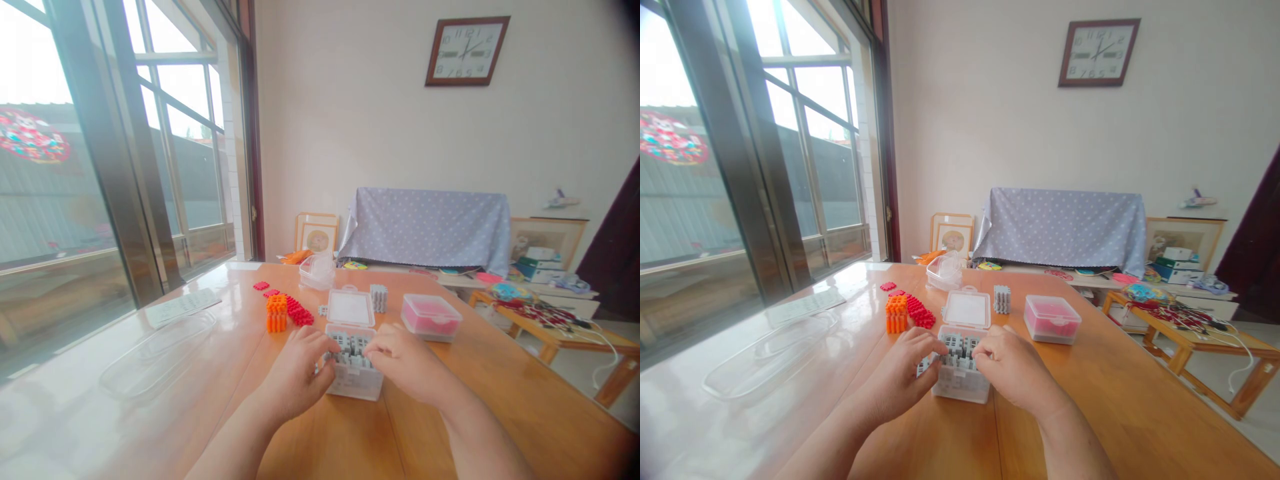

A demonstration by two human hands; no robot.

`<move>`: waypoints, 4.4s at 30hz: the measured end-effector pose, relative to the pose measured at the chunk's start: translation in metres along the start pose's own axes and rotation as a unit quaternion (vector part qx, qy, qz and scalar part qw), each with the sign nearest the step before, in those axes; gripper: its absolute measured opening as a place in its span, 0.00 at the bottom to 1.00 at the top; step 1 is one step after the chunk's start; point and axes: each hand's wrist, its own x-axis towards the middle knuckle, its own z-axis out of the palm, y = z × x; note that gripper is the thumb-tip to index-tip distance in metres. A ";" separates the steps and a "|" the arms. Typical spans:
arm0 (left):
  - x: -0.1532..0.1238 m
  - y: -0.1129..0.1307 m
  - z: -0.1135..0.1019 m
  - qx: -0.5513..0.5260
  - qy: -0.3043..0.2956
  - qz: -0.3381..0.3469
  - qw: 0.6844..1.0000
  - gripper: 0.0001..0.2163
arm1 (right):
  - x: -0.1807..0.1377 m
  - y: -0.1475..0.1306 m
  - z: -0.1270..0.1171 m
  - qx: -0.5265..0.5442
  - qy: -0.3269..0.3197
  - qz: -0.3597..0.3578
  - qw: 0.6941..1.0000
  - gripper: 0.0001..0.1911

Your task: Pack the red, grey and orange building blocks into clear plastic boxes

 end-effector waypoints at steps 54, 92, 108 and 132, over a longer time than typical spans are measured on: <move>-0.006 0.019 -0.003 -0.074 0.078 0.047 0.993 0.25 | 0.004 -0.024 0.015 0.267 0.061 0.018 0.961 0.23; -0.002 0.005 0.005 -0.005 -0.007 -0.032 0.999 0.12 | 0.004 0.009 0.003 0.034 -0.010 -0.017 0.999 0.13; -0.005 -0.009 -0.007 -0.039 0.038 -0.053 0.997 0.17 | 0.004 0.014 0.006 0.053 0.048 0.008 0.997 0.14; -0.014 -0.052 0.001 0.142 -0.135 -0.157 0.968 0.12 | 0.006 0.018 0.013 0.084 0.074 0.023 0.994 0.14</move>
